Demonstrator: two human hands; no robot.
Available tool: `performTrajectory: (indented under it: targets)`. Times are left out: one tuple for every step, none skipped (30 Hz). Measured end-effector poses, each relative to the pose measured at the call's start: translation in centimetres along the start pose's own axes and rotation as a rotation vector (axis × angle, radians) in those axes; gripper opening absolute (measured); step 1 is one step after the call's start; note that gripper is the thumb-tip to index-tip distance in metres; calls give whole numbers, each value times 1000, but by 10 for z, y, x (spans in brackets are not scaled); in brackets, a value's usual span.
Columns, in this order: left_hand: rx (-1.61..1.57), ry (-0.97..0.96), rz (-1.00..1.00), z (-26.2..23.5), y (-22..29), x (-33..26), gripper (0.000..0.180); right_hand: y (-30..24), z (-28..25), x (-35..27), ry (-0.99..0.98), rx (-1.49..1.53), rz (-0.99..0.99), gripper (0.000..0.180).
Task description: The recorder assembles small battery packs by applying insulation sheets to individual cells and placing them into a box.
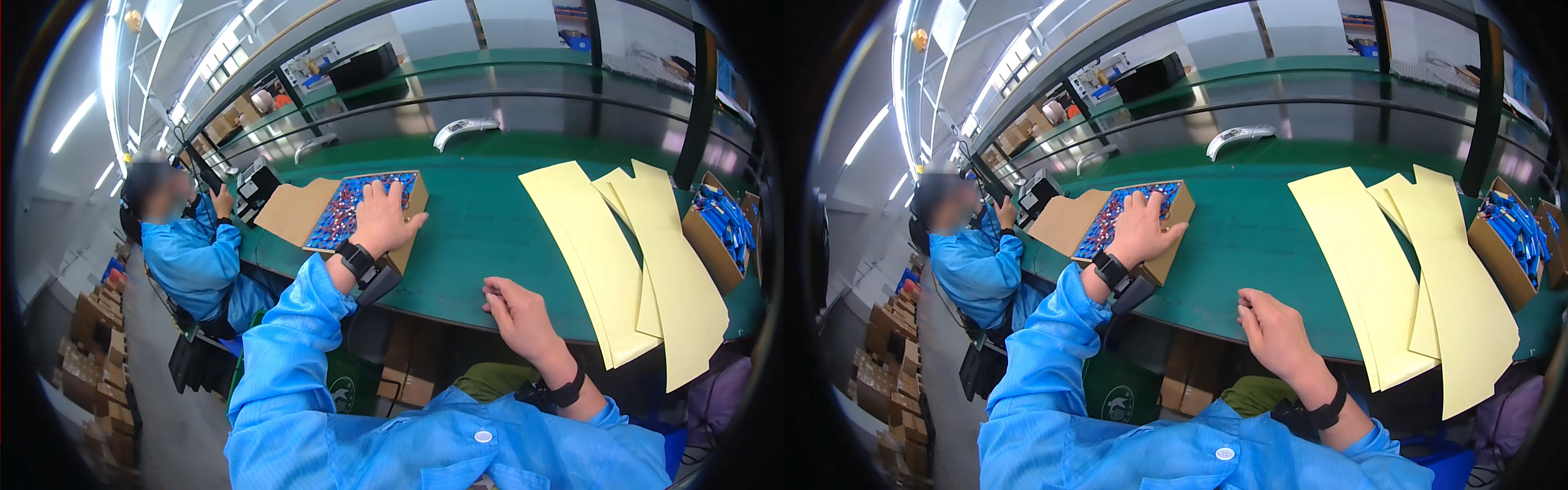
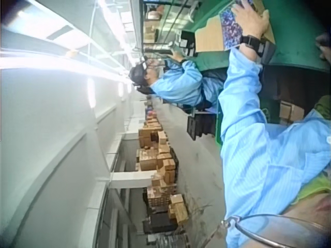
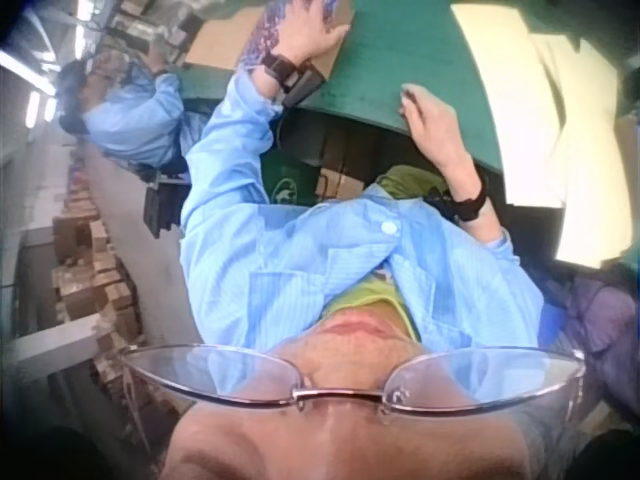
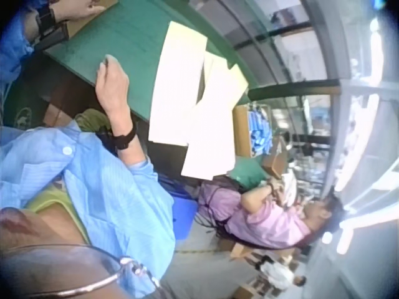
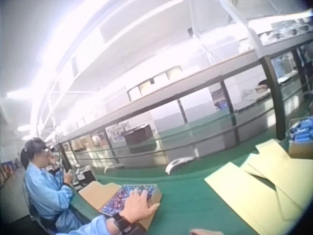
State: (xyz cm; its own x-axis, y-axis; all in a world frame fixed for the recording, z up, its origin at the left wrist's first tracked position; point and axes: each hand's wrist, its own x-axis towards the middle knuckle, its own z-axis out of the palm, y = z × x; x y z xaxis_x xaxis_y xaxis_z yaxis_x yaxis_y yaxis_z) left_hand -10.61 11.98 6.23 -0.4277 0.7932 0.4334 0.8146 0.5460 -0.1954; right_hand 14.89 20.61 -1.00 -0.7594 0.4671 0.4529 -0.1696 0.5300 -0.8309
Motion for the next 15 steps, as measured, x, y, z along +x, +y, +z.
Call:
performTrajectory:
  targets:
    - [5, -8, 2, 7, -3, 3, 47, 0, 0, -1, 7, -27, -42, 18]
    - [-41, 17, -40, 11, -8, 7, 45, -1, -1, -2, 6, -16, -39, 18]
    - [-88, 43, -81, 14, -12, 11, 43, -2, -2, -2, 14, 2, -38, 18]
    - [-137, 34, -96, 16, -15, 13, 35, -2, -3, -4, 25, 20, -38, 18]
    - [-133, 28, -92, 17, -17, 16, 35, -1, -3, -3, 28, 26, -33, 18]
    - [-165, 4, -87, 17, -20, 18, 31, 1, -3, -2, 23, 14, -43, 18]
    - [-198, -20, -82, 18, -23, 19, 28, 2, -3, -2, 18, 2, -53, 18]
    - [-190, 52, 20, 21, -26, 18, 24, 2, -3, -3, 27, 6, -52, 18]
    - [-186, 51, 27, 24, -30, 18, 24, 2, -4, -4, 33, -6, -66, 18]
    - [-214, 49, 72, 26, -34, 18, 23, 1, -4, -5, 37, -18, -79, 18]
    - [-244, 47, 118, 25, -36, 19, 23, 1, -4, -6, 43, -17, -77, 18]
    - [-245, 45, 123, 25, -36, 20, 23, 0, -4, -6, 46, -23, -83, 17]
    - [-270, 22, 122, 25, -37, 21, 21, 0, -4, -7, 48, -30, -89, 17]
    - [-297, 2, 120, 25, -37, 22, 19, -1, -4, -7, 49, -32, -88, 17]
    - [-300, 3, 121, 22, -38, 22, 19, -1, -5, -6, 44, -28, -95, 16]
